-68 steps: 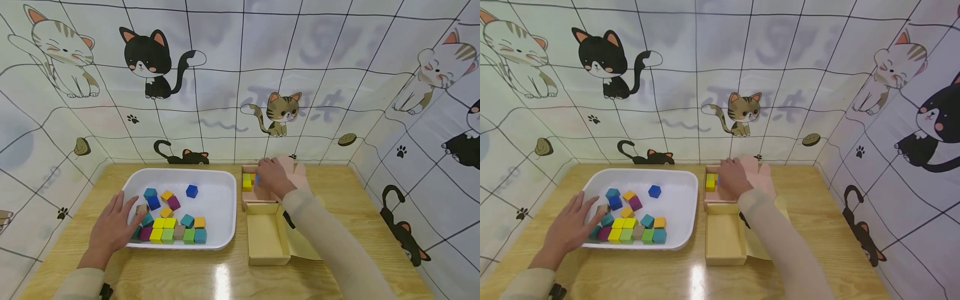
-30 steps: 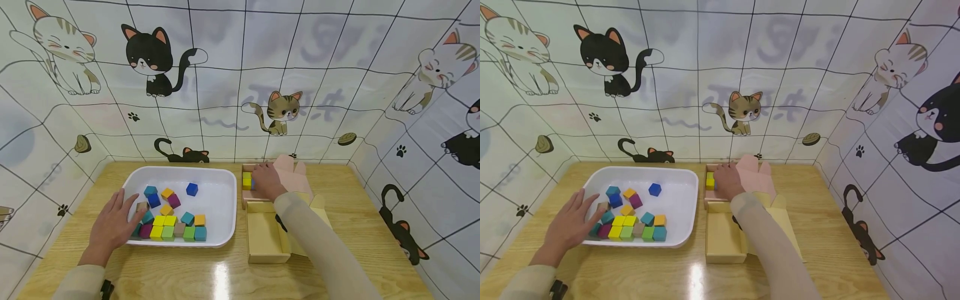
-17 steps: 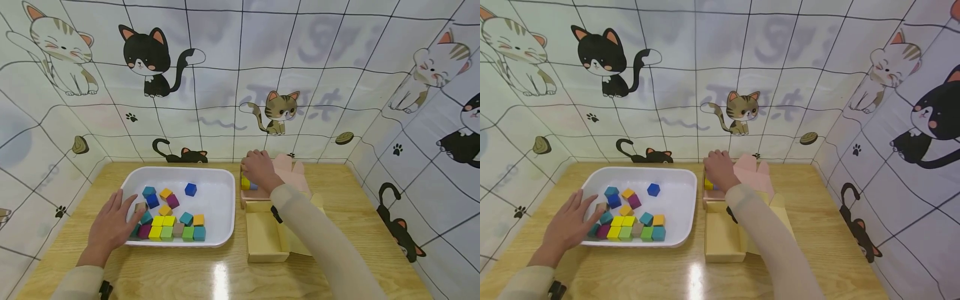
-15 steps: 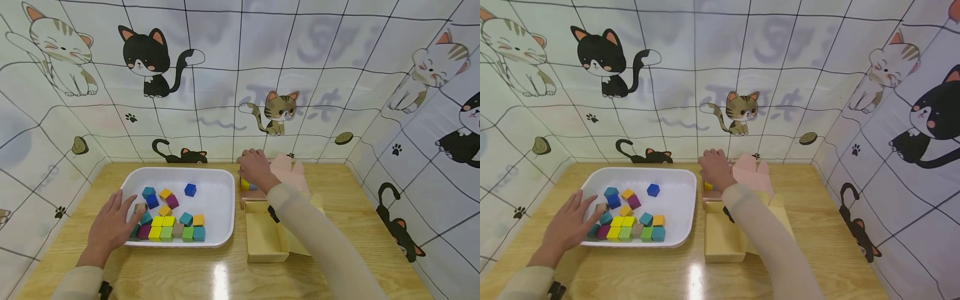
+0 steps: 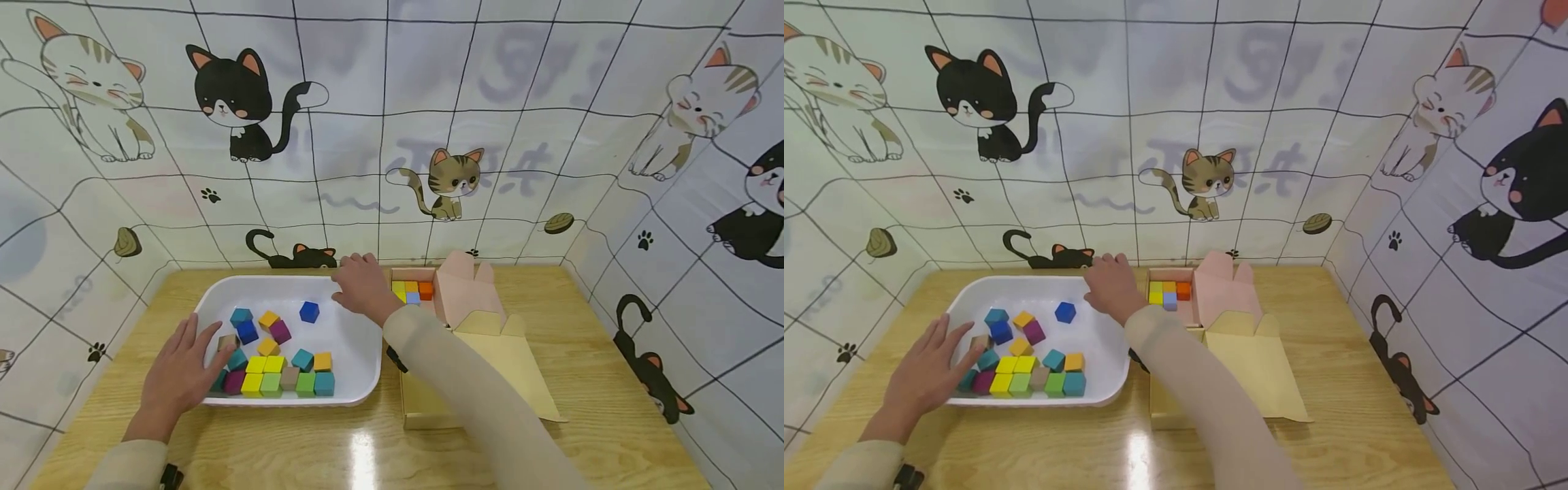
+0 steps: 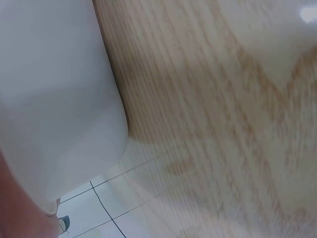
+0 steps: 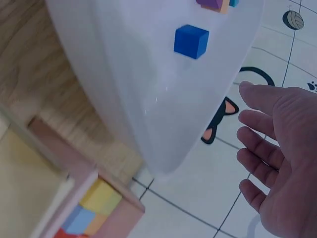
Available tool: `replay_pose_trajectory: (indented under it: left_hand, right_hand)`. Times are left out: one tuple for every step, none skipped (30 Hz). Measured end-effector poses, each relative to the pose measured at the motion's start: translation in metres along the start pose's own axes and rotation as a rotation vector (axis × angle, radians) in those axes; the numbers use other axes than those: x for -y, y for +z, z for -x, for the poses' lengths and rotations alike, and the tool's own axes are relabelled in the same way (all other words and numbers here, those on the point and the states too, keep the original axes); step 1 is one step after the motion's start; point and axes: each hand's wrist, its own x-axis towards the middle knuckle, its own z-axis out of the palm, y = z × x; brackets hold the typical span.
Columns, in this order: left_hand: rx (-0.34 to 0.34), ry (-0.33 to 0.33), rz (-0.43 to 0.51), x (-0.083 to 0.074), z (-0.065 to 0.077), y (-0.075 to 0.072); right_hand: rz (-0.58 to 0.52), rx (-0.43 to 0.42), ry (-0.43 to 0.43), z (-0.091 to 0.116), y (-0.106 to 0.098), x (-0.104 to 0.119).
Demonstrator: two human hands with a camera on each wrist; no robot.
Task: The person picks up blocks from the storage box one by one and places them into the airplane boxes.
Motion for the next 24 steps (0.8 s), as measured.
replay_pose_trajectory:
  left_hand:
    - [0.0, 0.0, 0.0, 0.0, 0.0, 0.0]
    - [0.0, 0.001, 0.001, 0.0, 0.0, 0.0]
    - [-0.001, 0.001, 0.0, 0.001, 0.0, 0.0]
    - [0.0, 0.003, 0.005, 0.001, 0.0, 0.0]
    - [-0.003, 0.005, 0.002, 0.001, 0.0, 0.0]
    - [-0.005, 0.007, 0.003, 0.001, 0.0, -0.001]
    - [-0.006, 0.007, 0.005, 0.001, 0.0, -0.001]
    - [-0.007, 0.008, 0.006, 0.002, 0.0, -0.001]
    - [-0.007, 0.008, 0.008, 0.002, 0.0, -0.001]
    - [-0.007, 0.007, 0.011, 0.002, 0.0, -0.002]
    - [-0.009, 0.005, 0.008, 0.002, 0.0, -0.002]
    - [-0.008, 0.004, 0.01, 0.003, 0.0, -0.002]
    - [-0.007, 0.003, 0.01, 0.003, 0.0, -0.002]
    - [-0.007, 0.002, 0.011, 0.003, 0.0, -0.002]
    - [-0.007, 0.0, 0.011, 0.004, 0.001, -0.002]
    - [-0.008, -0.001, 0.01, 0.004, 0.001, -0.002]
    - [-0.01, -0.001, 0.01, 0.004, 0.001, -0.002]
    - [-0.011, -0.002, 0.011, 0.004, 0.001, -0.002]
    - [-0.011, -0.004, 0.014, 0.004, 0.001, -0.002]
    - [-0.011, -0.004, 0.016, 0.004, 0.001, -0.002]
    - [-0.01, -0.003, 0.015, 0.004, 0.001, -0.002]
    - [-0.01, -0.003, 0.014, 0.003, 0.001, -0.002]
    - [-0.008, -0.004, 0.013, 0.003, 0.001, -0.002]
    - [-0.003, -0.004, 0.014, 0.002, 0.0, -0.002]
  right_hand:
    - [-0.005, 0.005, 0.001, -0.002, 0.002, 0.005]
    - [-0.013, 0.009, 0.001, -0.004, 0.003, 0.009]
    - [-0.016, 0.017, 0.0, -0.006, 0.005, 0.014]
    - [-0.023, 0.022, -0.004, -0.008, 0.006, 0.018]
    - [-0.027, 0.025, -0.007, -0.011, 0.008, 0.022]
    - [-0.031, 0.029, -0.009, -0.013, 0.01, 0.025]
    - [-0.033, 0.033, -0.013, -0.015, 0.012, 0.029]
    - [-0.029, 0.037, -0.016, -0.017, 0.014, 0.032]
    - [-0.026, 0.043, -0.019, -0.019, 0.016, 0.035]
    - [-0.028, 0.046, -0.021, -0.02, 0.018, 0.038]
    - [-0.025, 0.05, -0.021, -0.022, 0.02, 0.041]
    - [-0.026, 0.052, -0.019, -0.024, 0.021, 0.043]
    - [-0.022, 0.054, -0.019, -0.025, 0.022, 0.045]
    - [-0.019, 0.058, -0.017, -0.027, 0.022, 0.047]
    - [-0.022, 0.06, -0.015, -0.028, 0.023, 0.049]
    - [-0.019, 0.06, -0.013, -0.029, 0.023, 0.051]
    - [-0.017, 0.067, -0.012, -0.03, 0.024, 0.053]
    - [-0.014, 0.073, -0.013, -0.03, 0.024, 0.054]
    - [-0.009, 0.081, -0.016, -0.031, 0.025, 0.055]
    - [-0.009, 0.088, -0.018, -0.031, 0.026, 0.055]
    - [-0.008, 0.093, -0.021, -0.031, 0.026, 0.056]
    - [-0.004, 0.098, -0.022, -0.031, 0.027, 0.056]
    - [-0.001, 0.101, -0.023, -0.031, 0.028, 0.057]
    - [0.006, 0.101, -0.023, -0.031, 0.029, 0.057]
